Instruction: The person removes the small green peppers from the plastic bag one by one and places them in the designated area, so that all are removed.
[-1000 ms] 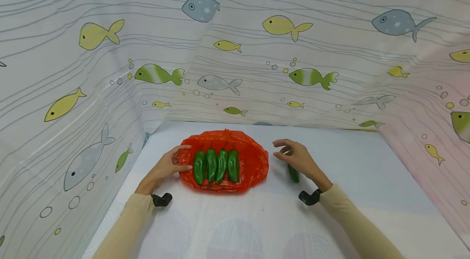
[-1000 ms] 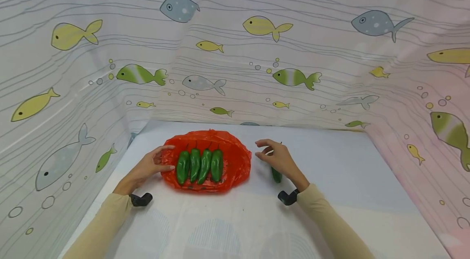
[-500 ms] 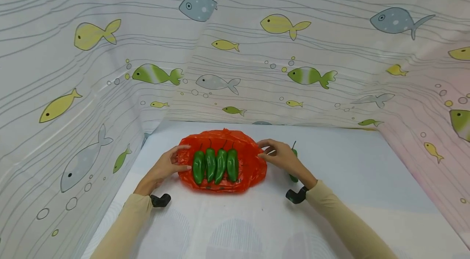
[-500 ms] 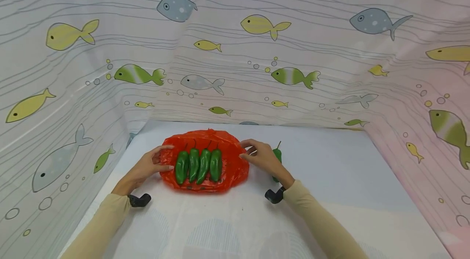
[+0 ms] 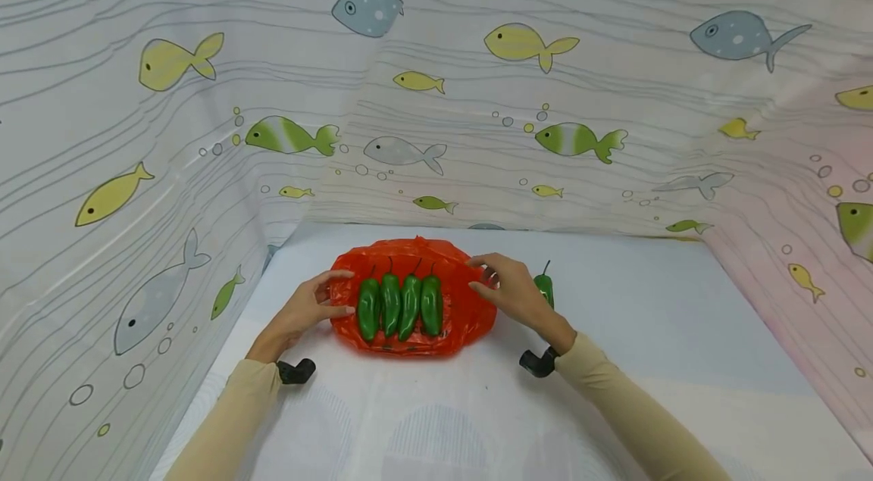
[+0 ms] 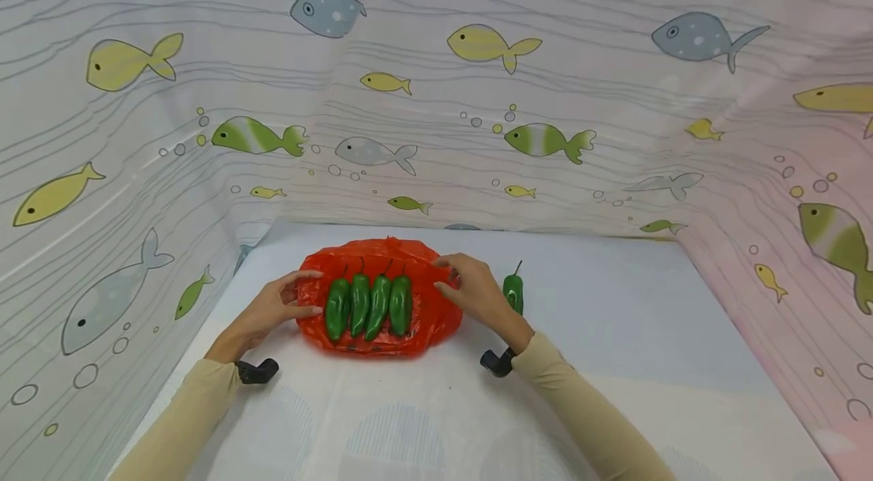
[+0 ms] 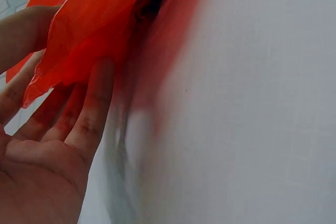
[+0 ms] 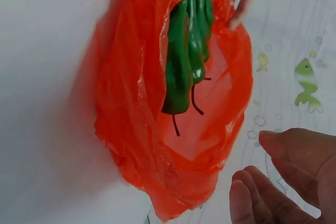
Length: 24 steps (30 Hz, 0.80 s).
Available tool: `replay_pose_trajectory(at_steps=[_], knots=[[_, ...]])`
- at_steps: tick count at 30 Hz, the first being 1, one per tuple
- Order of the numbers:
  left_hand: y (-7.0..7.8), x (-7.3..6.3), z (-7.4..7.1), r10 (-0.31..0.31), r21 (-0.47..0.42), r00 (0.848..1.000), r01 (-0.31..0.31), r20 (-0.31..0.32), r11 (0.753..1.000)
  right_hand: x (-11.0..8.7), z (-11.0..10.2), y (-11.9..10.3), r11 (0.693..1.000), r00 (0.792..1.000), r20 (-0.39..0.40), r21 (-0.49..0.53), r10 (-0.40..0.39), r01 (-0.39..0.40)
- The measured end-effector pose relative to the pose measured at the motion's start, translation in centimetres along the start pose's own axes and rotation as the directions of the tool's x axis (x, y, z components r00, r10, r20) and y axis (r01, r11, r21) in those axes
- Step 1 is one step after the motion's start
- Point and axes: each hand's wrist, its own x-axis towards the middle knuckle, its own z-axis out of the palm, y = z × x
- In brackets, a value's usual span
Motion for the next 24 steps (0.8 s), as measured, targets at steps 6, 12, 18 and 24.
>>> replay_pose_trajectory(at_steps=[6,12,18,24], knots=[[0.3,-0.1,-0.1,0.002,0.002,1.0,-0.002,0.004,1.0,0.8,0.9,-0.4,1.0,0.998,0.066,0.019,0.015,-0.016],[0.4,-0.3,0.0,-0.01,0.015,1.0,0.01,-0.004,1.0,1.5,2.5,-0.3,0.998,0.994,0.109,0.055,0.005,-0.011],[0.3,-0.1,-0.1,-0.015,0.026,1.0,0.015,0.007,1.0,2.5,4.0,-0.7,0.998,0.985,0.167,0.046,0.033,-0.041],[0.2,0.0,-0.1,-0.013,0.021,1.0,0.012,0.015,1.0,3.4,5.1,-1.1,0.997,0.968,0.24,-0.04,0.068,-0.06]])
